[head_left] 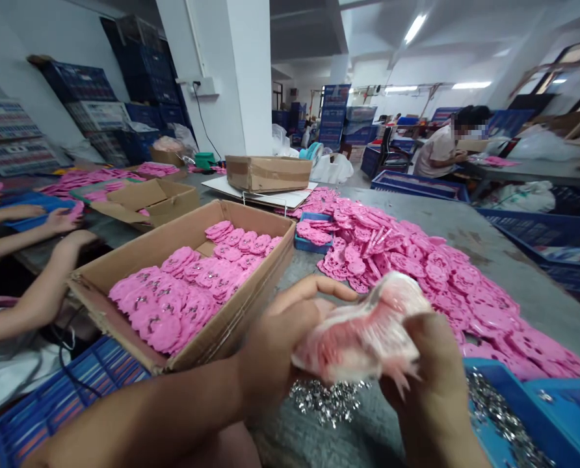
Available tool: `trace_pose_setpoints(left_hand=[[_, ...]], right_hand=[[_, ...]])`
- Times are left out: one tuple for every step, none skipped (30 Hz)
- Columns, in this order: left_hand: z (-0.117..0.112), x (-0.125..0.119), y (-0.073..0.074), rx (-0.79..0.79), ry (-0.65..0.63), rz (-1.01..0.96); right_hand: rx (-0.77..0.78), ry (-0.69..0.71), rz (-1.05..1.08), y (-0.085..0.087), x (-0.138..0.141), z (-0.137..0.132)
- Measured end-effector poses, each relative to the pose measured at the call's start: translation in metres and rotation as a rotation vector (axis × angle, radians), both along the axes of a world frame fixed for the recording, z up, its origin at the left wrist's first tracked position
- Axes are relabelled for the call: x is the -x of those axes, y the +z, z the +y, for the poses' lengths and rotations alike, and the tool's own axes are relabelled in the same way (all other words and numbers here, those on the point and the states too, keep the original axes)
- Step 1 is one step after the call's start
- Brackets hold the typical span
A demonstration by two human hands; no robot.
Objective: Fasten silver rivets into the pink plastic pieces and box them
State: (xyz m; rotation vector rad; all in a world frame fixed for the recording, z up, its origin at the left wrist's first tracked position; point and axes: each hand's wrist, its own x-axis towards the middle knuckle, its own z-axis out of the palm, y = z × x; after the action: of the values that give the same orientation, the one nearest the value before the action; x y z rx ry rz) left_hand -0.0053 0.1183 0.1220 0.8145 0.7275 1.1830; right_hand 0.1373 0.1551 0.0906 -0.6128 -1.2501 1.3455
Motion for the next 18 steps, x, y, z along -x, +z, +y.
trace_pose_setpoints(left_hand=[[0.005,0.000,-0.002,0.022,0.003,-0.013],[0.010,0.001,-0.004,0.044,0.000,-0.018],[0.014,0.001,-0.006,0.060,-0.005,-0.023],[0.017,0.001,-0.007,0.069,-0.017,-0.034],[0.020,0.001,-0.008,0.072,-0.025,-0.055],[0.022,0.001,-0.009,0.080,-0.032,-0.081],[0.024,0.001,-0.009,0.094,-0.041,-0.110],[0.025,0.001,-0.010,0.108,-0.049,-0.139],[0.027,0.001,-0.010,0.123,-0.053,-0.167],[0.027,0.001,-0.010,0.139,-0.054,-0.193],[0.028,0.001,-0.010,0.158,-0.049,-0.216],[0.028,0.001,-0.010,0.179,-0.037,-0.235],[0.029,0.001,-0.009,0.198,-0.021,-0.249],[0.029,0.000,-0.008,0.214,-0.003,-0.258],[0.029,0.000,-0.008,0.224,0.010,-0.262],[0.029,0.000,-0.007,0.228,0.018,-0.261],[0.029,0.000,-0.007,0.228,0.022,-0.258],[0.029,0.000,-0.007,0.225,0.025,-0.255]], right_hand=[[0.010,0.007,0.020,0.001,0.004,0.006],[0.021,0.017,0.032,0.001,0.007,0.011],[0.031,0.025,0.037,0.001,0.009,0.016],[0.039,0.027,0.035,0.000,0.011,0.019],[0.045,0.019,0.034,0.001,0.013,0.022],[0.052,0.000,0.041,0.001,0.014,0.024],[0.059,-0.023,0.056,0.003,0.015,0.026],[0.067,-0.048,0.080,0.005,0.014,0.028],[0.076,-0.075,0.112,0.007,0.014,0.030],[0.083,-0.106,0.151,0.010,0.013,0.032],[0.087,-0.140,0.196,0.012,0.011,0.034],[0.089,-0.172,0.243,0.014,0.009,0.036],[0.089,-0.195,0.289,0.016,0.006,0.038],[0.089,-0.212,0.331,0.017,0.004,0.041],[0.091,-0.222,0.367,0.018,0.002,0.043],[0.093,-0.225,0.393,0.018,0.000,0.045],[0.093,-0.225,0.410,0.017,-0.001,0.047],[0.087,-0.226,0.419,0.016,-0.002,0.048]])
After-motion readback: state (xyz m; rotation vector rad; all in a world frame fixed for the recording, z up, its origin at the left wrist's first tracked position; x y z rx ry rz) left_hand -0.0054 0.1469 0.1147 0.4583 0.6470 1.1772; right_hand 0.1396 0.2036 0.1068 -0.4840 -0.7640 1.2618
